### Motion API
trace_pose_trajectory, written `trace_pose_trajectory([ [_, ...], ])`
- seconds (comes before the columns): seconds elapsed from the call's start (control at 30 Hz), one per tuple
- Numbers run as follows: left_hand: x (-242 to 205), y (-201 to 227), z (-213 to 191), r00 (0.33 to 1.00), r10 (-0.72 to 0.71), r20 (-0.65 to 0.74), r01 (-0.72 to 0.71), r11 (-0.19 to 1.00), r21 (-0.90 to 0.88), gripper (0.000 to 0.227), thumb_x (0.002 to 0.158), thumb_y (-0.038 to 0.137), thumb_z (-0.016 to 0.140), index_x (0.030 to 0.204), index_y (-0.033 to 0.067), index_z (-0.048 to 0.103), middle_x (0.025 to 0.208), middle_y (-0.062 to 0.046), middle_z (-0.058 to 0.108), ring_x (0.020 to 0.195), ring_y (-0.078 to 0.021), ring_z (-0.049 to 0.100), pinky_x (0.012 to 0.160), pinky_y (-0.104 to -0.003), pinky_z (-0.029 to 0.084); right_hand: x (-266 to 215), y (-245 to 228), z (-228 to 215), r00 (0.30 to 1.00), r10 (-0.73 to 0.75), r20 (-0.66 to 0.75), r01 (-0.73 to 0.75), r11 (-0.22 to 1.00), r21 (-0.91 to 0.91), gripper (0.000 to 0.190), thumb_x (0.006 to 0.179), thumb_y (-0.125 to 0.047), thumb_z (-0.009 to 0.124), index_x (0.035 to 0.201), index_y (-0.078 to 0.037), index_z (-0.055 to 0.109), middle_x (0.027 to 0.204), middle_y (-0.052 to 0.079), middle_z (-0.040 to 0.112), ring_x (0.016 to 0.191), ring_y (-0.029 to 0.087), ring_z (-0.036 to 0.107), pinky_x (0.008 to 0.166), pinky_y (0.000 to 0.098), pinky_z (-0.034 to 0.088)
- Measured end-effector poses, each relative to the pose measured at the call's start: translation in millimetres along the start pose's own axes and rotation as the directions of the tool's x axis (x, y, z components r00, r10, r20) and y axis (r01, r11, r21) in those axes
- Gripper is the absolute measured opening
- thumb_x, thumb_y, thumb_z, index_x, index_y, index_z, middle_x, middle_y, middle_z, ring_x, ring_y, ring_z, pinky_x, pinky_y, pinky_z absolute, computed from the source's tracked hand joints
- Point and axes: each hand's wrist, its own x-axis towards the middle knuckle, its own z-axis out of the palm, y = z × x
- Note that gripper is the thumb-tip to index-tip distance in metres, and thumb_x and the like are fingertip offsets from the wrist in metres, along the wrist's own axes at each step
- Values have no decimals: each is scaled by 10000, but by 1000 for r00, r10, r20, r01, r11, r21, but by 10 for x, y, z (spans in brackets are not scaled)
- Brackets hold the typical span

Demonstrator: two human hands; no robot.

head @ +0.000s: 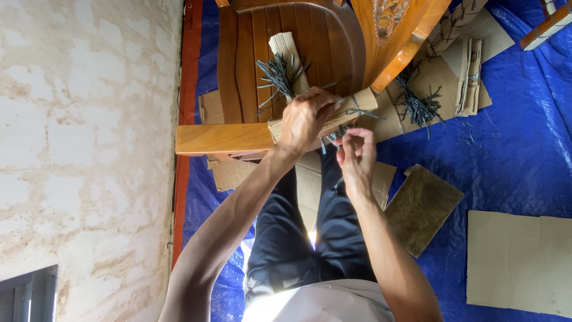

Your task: Tying bundles of synthetic material onto a wooden chair part using a hook tool and string.

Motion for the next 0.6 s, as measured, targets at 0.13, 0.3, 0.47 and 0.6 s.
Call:
trace_pose_trajectory([
  [0.13, -62, 121, -172, 989, 140, -38, -138, 989, 58, 155, 906, 142, 746, 1050, 106, 790, 1028, -47, 768, 865, -199, 747, 782, -341, 618, -85, -95, -30, 998, -22, 60, 27, 997, -77, 114, 1027, -125, 611, 1116, -56, 628, 932, 89, 727, 624, 93, 586, 481, 196, 457],
  [0.3, -127, 170, -242, 983, 184, 10, -184, 977, 104, 176, 884, 138, 761, 1056, 107, 781, 1014, -41, 767, 916, -222, 723, 845, -368, 563, -69, -131, -104, 947, -186, 262, 226, 966, -129, 272, 1029, -18, 532, 1263, -50, 667, 1176, 152, 754, 1020, 168, 757, 854, 269, 626],
  [0.47, -190, 193, -300, 983, 181, -7, -180, 978, 102, 181, 866, 110, 769, 1046, 111, 779, 1032, -38, 769, 928, -219, 725, 840, -365, 569, -30, -33, -134, 953, -203, 225, 226, 971, -81, 227, 1001, -62, 652, 1221, -7, 655, 1120, 159, 743, 966, 184, 739, 850, 289, 612],
  [0.6, -220, 166, -278, 982, 189, -17, -186, 977, 108, 193, 880, 86, 766, 1071, 109, 775, 1045, -38, 770, 944, -204, 730, 859, -358, 575, -34, -47, -130, 974, -210, 89, 228, 925, -306, 190, 1030, -146, 646, 1167, -25, 696, 1026, 117, 778, 822, 151, 733, 691, 260, 591],
])
